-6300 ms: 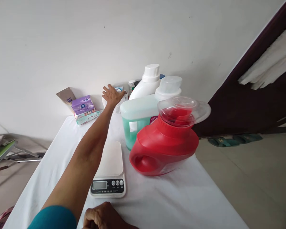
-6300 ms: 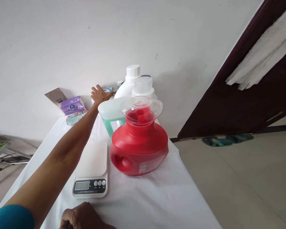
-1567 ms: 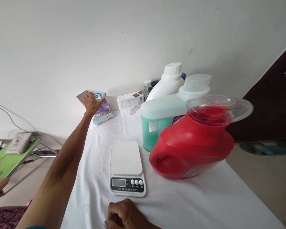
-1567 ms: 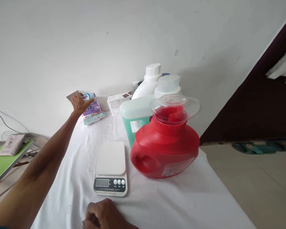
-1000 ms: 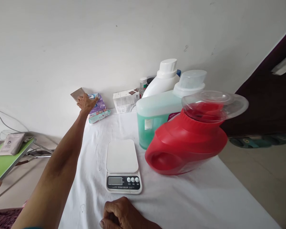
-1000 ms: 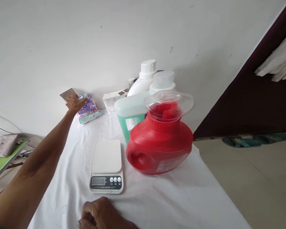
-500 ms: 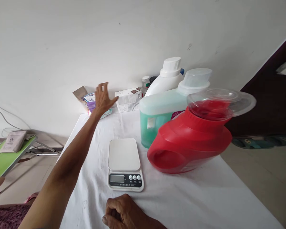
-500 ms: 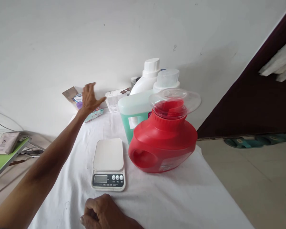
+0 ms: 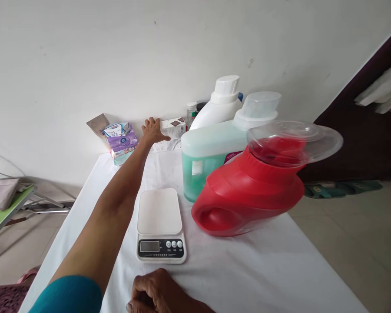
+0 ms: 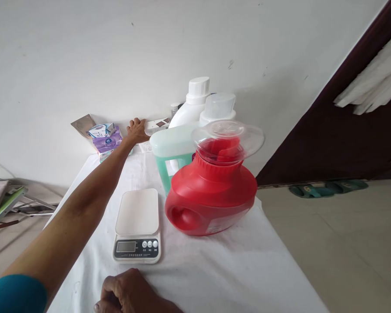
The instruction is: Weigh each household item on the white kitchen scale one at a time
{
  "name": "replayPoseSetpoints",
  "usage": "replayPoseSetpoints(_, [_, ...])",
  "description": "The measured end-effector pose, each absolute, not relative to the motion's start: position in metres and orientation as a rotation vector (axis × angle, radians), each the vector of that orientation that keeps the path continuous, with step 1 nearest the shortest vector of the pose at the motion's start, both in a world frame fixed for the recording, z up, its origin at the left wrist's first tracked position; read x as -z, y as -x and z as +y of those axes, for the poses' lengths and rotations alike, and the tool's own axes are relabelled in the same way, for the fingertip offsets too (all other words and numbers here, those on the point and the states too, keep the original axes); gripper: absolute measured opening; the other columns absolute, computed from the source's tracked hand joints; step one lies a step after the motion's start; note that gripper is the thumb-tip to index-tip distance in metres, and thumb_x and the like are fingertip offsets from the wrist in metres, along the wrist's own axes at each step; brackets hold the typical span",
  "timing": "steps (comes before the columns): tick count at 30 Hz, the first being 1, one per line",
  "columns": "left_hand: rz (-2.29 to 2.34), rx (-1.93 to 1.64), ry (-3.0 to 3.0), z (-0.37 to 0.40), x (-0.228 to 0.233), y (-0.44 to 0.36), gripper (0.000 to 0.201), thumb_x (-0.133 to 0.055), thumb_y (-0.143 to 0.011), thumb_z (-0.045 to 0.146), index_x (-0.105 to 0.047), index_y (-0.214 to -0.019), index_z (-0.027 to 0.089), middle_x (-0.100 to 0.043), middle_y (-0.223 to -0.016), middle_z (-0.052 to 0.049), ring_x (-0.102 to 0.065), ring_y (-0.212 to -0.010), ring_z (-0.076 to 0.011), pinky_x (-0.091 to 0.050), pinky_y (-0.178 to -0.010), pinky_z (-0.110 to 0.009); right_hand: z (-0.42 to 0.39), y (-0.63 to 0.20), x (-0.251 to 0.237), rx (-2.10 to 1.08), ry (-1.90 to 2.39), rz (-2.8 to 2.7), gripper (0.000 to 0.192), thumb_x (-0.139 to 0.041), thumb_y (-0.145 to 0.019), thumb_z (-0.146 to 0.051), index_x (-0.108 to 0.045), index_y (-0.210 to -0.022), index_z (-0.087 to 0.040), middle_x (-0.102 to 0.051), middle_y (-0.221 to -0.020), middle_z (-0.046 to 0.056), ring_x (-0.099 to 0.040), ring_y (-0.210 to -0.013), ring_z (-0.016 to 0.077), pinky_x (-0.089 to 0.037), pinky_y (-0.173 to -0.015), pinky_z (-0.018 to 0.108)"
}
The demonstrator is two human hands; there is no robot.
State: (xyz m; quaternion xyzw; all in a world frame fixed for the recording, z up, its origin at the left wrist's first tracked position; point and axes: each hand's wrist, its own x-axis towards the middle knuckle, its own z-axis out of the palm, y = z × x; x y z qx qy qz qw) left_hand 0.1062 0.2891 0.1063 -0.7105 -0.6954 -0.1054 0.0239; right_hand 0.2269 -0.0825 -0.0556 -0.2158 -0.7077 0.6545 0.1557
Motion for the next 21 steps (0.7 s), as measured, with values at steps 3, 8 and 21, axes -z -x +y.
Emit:
replayPoseSetpoints(3, [-2.196,0.324,2.175,0.292,-0.109,-0.106,0.1,-0.093,-0.061,0.067,-0.055,-0.138,0.016,-0.043,-0.153,-0.027,-0.036,-0.147,-0.0514,-0.034,-0.119,-0.062,-0.082,-0.227,0.051,-1.847,0.621,-2.05,0.019,-0.074,-0.092,-0.035,-0.07,-0.085,-0.017,-0.067,-0.076,-0.001,-0.059,-0.068,0.0117,-0.04,-0.061,0.021])
replayPoseSetpoints(8, [-2.316,0.344,2.163,0.291,-0.115,-0.101,0.108,-0.101,-0.052,0.062,-0.05,-0.135,0.017,-0.046,-0.149,-0.027,-0.041,-0.144,-0.0503,-0.041,-0.114,-0.058,-0.081,-0.229,0.041,-1.867,0.644,-2.044,0.019,-0.072,-0.091,-0.034,-0.068,-0.083,-0.018,-0.061,-0.07,-0.002,-0.058,-0.066,0.0126,-0.04,-0.058,0.022])
replayPoseSetpoints(21, [-2.098,0.492,2.235,0.231,-0.107,-0.089,0.065,-0.085,-0.078,0.035,-0.052,-0.131,0.019,-0.061,-0.138,-0.018,-0.056,-0.133,-0.0376,-0.048,-0.106,-0.046,-0.084,-0.233,0.029,-1.843,0.727,-2.032,0.015,-0.071,-0.091,-0.032,-0.069,-0.084,-0.019,-0.056,-0.066,-0.005,-0.052,-0.062,0.0102,-0.037,-0.058,0.021])
